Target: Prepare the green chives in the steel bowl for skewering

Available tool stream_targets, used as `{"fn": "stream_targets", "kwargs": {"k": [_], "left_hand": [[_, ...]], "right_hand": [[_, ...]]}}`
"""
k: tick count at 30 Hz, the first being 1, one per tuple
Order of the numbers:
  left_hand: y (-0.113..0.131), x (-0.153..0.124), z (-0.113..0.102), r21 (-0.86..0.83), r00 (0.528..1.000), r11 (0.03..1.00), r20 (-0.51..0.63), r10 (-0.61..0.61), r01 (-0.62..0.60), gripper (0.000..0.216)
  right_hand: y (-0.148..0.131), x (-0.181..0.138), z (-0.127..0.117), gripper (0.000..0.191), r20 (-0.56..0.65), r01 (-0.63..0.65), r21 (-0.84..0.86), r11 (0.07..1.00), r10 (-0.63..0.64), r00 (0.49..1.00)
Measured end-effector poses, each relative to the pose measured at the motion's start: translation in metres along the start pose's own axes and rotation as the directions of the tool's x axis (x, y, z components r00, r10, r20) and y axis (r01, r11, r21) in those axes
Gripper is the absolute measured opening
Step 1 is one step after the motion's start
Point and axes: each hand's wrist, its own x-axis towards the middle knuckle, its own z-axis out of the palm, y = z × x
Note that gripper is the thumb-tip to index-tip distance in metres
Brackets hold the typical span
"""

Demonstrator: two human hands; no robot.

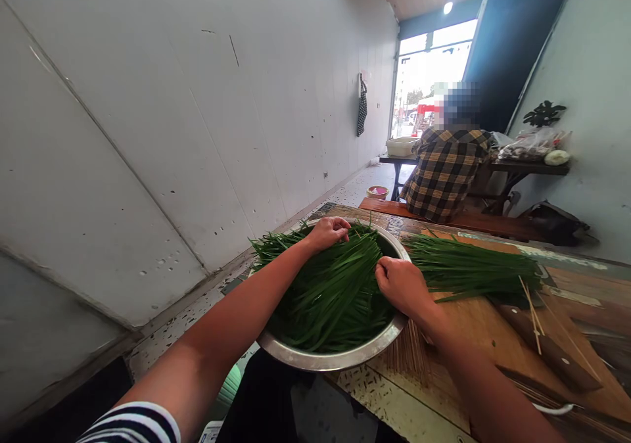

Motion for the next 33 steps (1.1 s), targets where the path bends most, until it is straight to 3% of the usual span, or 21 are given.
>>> {"fn": "stream_targets", "kwargs": {"k": [33], "left_hand": [[-0.0002,-0.0014,-0.0008,0.037,0.999,0.999,0.036,-0.005,0.004,0.024]], "right_hand": [[0.0015,0.0004,0.0010,0.031,0.011,0.016,-0.007,1.000,-0.016,1.000]]}}
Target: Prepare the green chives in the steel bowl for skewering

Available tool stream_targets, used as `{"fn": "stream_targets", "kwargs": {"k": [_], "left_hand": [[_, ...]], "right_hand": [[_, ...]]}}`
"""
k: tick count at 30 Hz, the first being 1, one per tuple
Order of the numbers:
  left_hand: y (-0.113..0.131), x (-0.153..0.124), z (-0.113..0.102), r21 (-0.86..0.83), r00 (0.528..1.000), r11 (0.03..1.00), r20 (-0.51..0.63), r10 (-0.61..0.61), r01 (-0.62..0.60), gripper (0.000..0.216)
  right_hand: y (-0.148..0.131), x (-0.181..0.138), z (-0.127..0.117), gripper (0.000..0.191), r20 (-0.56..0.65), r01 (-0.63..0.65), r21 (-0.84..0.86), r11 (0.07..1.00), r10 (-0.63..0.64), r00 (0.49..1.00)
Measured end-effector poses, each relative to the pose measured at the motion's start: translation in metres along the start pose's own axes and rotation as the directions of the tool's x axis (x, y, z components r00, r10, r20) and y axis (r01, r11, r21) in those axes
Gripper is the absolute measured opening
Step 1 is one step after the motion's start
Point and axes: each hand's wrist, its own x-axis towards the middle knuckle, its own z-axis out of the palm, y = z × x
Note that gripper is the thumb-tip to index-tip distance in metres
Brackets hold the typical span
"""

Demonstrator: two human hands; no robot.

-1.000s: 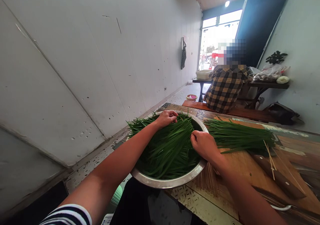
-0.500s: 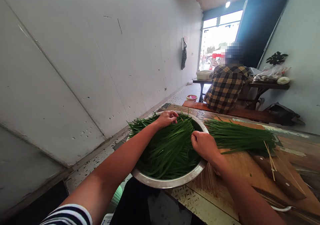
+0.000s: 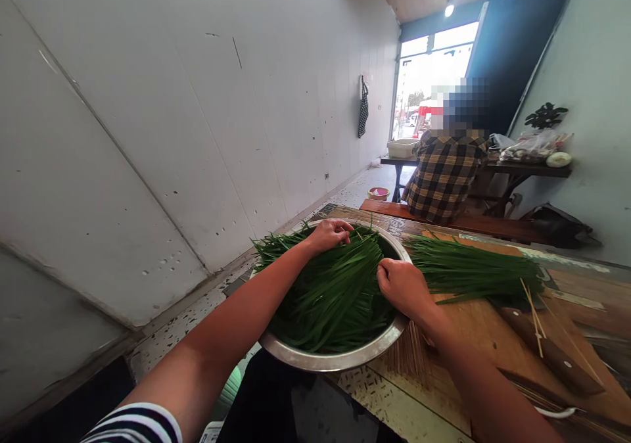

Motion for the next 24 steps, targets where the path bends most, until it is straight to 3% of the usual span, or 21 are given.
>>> {"fn": "stream_targets", "kwargs": {"k": [13,19,22,24], "left_hand": [[0.003,-0.002,0.000,0.004,1.000,1.000,0.011,0.005,-0.005,0.034],[0.020,-0.012,-0.010,0.044,0.982,0.994,0.165,0.088,-0.097,0.026],[0.014,-0.008,-0.017,0.188,0.999,0.982,-0.045,0.016,-0.008,0.028],[0.005,-0.003,-0.019,0.327,0.985,0.942,-0.173,-0.022,0.078,0.025]], "right_hand": [[0.000,0.000,0.000,0.031,-0.008,-0.009,0.012,1.000,0.009,1.000],[-0.001,0.000,-0.001,0.031,-0.006,-0.013,0.014,1.000,0.013,1.000],[0.000,0.000,-0.001,0.031,-0.012,-0.012,0.011,1.000,0.012,1.000],[0.000,0.000,0.000,0.030,-0.008,-0.013,0.006,1.000,0.013,1.000]]}}
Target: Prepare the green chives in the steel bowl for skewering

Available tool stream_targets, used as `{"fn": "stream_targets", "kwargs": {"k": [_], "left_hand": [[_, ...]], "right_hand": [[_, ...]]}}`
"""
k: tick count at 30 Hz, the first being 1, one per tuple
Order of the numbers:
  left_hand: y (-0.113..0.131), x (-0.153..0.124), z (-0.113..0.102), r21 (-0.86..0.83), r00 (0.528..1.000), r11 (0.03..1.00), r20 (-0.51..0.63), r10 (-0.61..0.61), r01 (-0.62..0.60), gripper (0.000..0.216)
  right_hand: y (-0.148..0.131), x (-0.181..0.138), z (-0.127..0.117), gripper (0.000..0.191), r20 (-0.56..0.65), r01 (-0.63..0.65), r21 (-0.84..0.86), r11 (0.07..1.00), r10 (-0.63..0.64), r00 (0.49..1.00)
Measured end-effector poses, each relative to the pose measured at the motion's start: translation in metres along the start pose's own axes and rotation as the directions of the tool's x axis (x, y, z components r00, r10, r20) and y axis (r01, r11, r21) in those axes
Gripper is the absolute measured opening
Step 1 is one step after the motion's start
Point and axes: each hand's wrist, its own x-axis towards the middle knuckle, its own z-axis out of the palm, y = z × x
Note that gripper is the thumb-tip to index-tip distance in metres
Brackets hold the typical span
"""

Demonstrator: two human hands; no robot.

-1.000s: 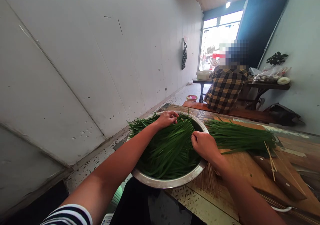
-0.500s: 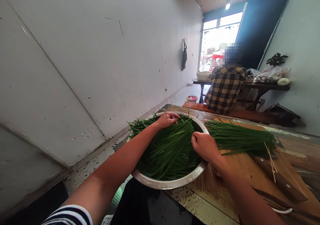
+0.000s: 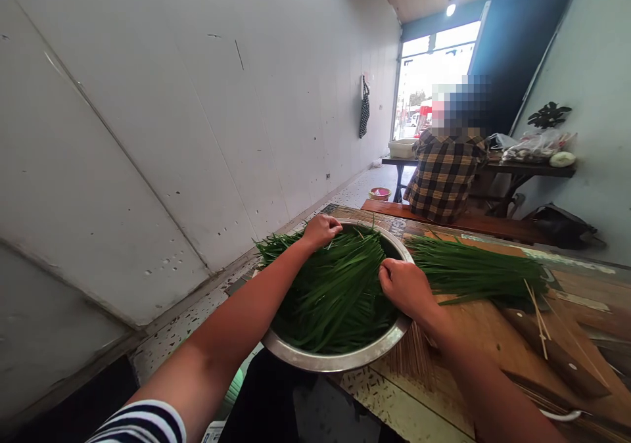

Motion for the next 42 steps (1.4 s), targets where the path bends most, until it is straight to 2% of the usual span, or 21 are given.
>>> {"fn": "stream_targets", "kwargs": {"k": [2,6,10,17,20,22,26,29,34,38,42], "left_hand": [[-0.007,0.005,0.006,0.129,1.000,0.991,0.015,-0.027,0.025,0.021],[-0.010,0.008,0.016,0.298,0.986,0.953,0.132,-0.099,0.056,0.017],[-0.008,0.007,0.021,0.310,0.980,0.949,0.166,-0.106,0.050,0.015],[-0.006,0.005,0.026,0.311,0.989,0.949,0.120,-0.089,0.048,0.018],[-0.005,0.005,0.024,0.225,0.995,0.971,0.038,-0.092,0.081,0.019],[-0.003,0.007,0.023,0.095,0.993,0.988,0.011,-0.121,0.119,0.021],[-0.002,0.009,0.021,-0.232,0.979,0.951,0.033,-0.203,0.205,0.024],[-0.003,0.007,0.021,-0.379,0.967,0.890,0.077,-0.244,0.255,0.024],[-0.006,0.004,0.023,-0.449,0.976,0.867,0.082,-0.200,0.215,0.026],[-0.008,0.006,0.025,-0.453,0.993,0.884,0.029,-0.111,0.112,0.028],[-0.009,0.009,0.027,-0.437,0.996,0.897,-0.023,-0.088,0.069,0.026]], "right_hand": [[0.000,0.000,0.000,0.030,0.009,0.000,-0.004,1.000,0.000,1.000],[-0.001,0.000,-0.001,0.030,0.015,-0.013,-0.007,1.000,0.013,1.000],[-0.003,0.000,-0.003,0.031,0.022,-0.005,-0.009,1.000,0.005,1.000],[-0.003,0.000,-0.002,0.030,0.015,-0.009,-0.004,1.000,0.009,1.000],[-0.004,0.000,-0.003,0.030,0.018,-0.012,0.000,1.000,0.012,1.000],[-0.005,0.000,-0.004,0.030,0.021,-0.015,0.007,1.000,0.015,1.000],[-0.004,0.000,-0.004,0.030,0.020,-0.012,0.010,1.000,0.012,1.000],[-0.002,0.000,-0.001,0.030,0.014,-0.001,-0.002,1.000,0.001,1.000],[0.000,0.001,0.001,0.030,0.009,0.000,-0.005,1.000,0.000,1.000],[0.000,0.001,0.002,0.031,0.006,-0.003,-0.006,1.000,0.003,1.000],[0.000,0.001,0.002,0.030,0.003,-0.001,-0.003,1.000,0.001,1.000]]}}
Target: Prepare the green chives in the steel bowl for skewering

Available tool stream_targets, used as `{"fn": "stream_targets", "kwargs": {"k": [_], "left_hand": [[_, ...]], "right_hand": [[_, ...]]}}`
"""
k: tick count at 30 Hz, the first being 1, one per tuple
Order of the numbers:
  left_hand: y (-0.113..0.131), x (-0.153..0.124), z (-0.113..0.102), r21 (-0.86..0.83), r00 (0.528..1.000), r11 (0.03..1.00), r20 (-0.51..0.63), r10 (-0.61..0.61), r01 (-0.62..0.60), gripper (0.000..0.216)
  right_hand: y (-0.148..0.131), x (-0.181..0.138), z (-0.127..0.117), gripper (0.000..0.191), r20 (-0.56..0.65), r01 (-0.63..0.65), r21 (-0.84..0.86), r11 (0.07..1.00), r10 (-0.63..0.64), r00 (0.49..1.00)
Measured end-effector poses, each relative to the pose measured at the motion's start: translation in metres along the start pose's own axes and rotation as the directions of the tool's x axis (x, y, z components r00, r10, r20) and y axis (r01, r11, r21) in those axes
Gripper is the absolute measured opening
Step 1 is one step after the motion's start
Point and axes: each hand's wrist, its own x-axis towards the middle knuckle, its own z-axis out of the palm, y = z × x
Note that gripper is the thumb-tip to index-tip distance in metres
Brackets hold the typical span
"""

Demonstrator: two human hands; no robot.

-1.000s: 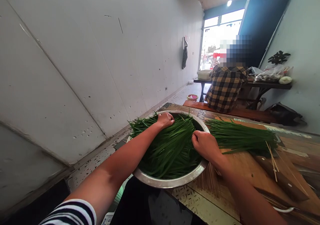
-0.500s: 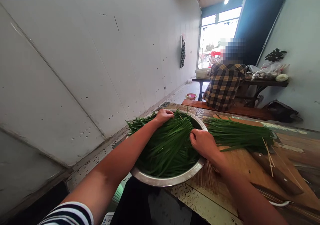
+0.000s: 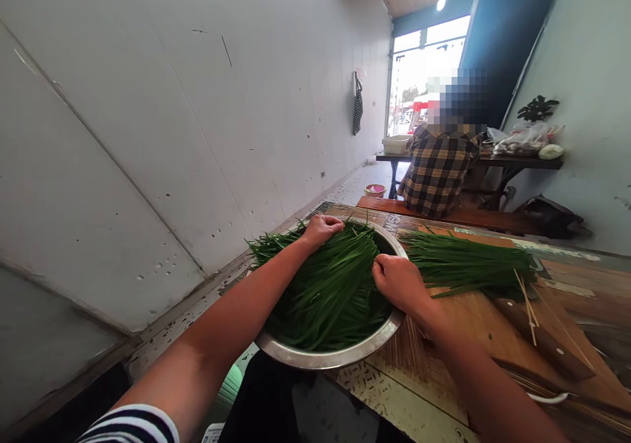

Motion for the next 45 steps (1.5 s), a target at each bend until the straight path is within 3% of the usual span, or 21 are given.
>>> {"fn": "stream_targets", "kwargs": {"k": [6,17,26,32,45], "left_hand": [[0.004,-0.003,0.002,0.004,0.997,0.999,0.073,-0.033,0.033,0.026],[0.006,-0.006,0.005,-0.034,0.997,0.999,0.083,0.010,-0.007,0.023],[0.013,-0.008,0.007,-0.321,0.981,0.933,0.153,-0.121,0.165,0.019],[0.007,-0.002,0.006,-0.251,0.996,0.964,0.017,-0.084,0.085,0.024],[-0.001,-0.002,0.009,-0.107,0.997,0.991,0.001,-0.080,0.079,0.026]], "right_hand": [[-0.001,-0.001,-0.001,0.030,0.002,-0.002,0.006,1.000,0.002,1.000],[0.000,0.000,-0.001,0.030,-0.003,-0.007,0.014,1.000,0.007,1.000],[0.003,0.000,0.002,0.030,-0.011,0.008,0.000,1.000,-0.008,1.000],[0.006,0.000,0.004,0.031,-0.017,0.020,0.007,1.000,-0.020,1.000],[0.003,0.000,0.002,0.030,-0.025,0.017,0.029,0.999,-0.016,1.000]]}}
